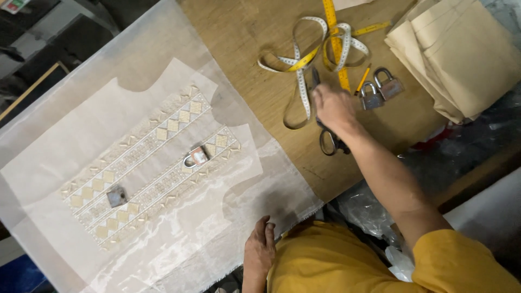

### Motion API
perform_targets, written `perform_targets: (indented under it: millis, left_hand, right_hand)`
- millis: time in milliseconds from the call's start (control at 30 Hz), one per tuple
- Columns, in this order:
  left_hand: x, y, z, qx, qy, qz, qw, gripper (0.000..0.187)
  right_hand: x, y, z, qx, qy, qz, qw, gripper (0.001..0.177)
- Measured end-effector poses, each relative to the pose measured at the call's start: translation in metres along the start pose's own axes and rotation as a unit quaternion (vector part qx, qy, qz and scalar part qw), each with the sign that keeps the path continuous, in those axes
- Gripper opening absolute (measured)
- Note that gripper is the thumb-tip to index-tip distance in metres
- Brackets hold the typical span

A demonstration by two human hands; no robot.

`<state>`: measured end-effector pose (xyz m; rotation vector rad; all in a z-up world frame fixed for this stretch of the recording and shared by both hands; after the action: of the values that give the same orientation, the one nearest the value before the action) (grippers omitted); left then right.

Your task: The person measures a piece of patterned fabric using a yellow tape measure and a ruler, marking it with a pencil. They then use large shears to cut the fabric along the marked lines, separating a strip from the main piece.

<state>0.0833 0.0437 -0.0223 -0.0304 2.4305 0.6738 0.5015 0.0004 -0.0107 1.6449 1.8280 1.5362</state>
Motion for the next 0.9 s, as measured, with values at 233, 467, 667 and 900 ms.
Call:
perform_targets:
  millis: [233, 467, 667, 900]
  left_hand:
    - [-0.003, 0.001, -0.008, 0.035, 0.101, -0.008, 0.994, 0.042]
    - [0.029, -0.016, 0.005, 0.001, 0.066, 0.029, 0.997, 0.039]
    - [0.067, -0.049, 0.025, 0.008, 0.035, 0.112, 0.993, 0.035]
    - [0.005, -0.028, 0.014, -0.014, -0.014, 0.029, 0.999, 0.033]
  right_hand:
    - [-0.118, 0.037, 0.061, -0.257, -0.012, -0.098, 0.961, 0.018]
    - [-0.172, 0.051, 0.126, -0.275, -0.029, -0.14, 0.951, 0.017]
    - [-0.175, 0.051, 0.193, -0.279, 0.168, -0.321, 0.889, 0.045]
    - [-0.208, 0.032, 0.237, -0.177, 0.067, -0.444, 0.876, 0.026]
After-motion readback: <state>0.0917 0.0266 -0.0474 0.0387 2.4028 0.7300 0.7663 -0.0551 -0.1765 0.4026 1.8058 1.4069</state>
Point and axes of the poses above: each hand's wrist, its own z-axis towards the middle knuckle, its own y-axis out of the back of the hand, x = y × z, the point moved 6 cm from there along z, towards the middle knuckle, and after that the axes turned 3 degrees about y, right-handed, at the moved point
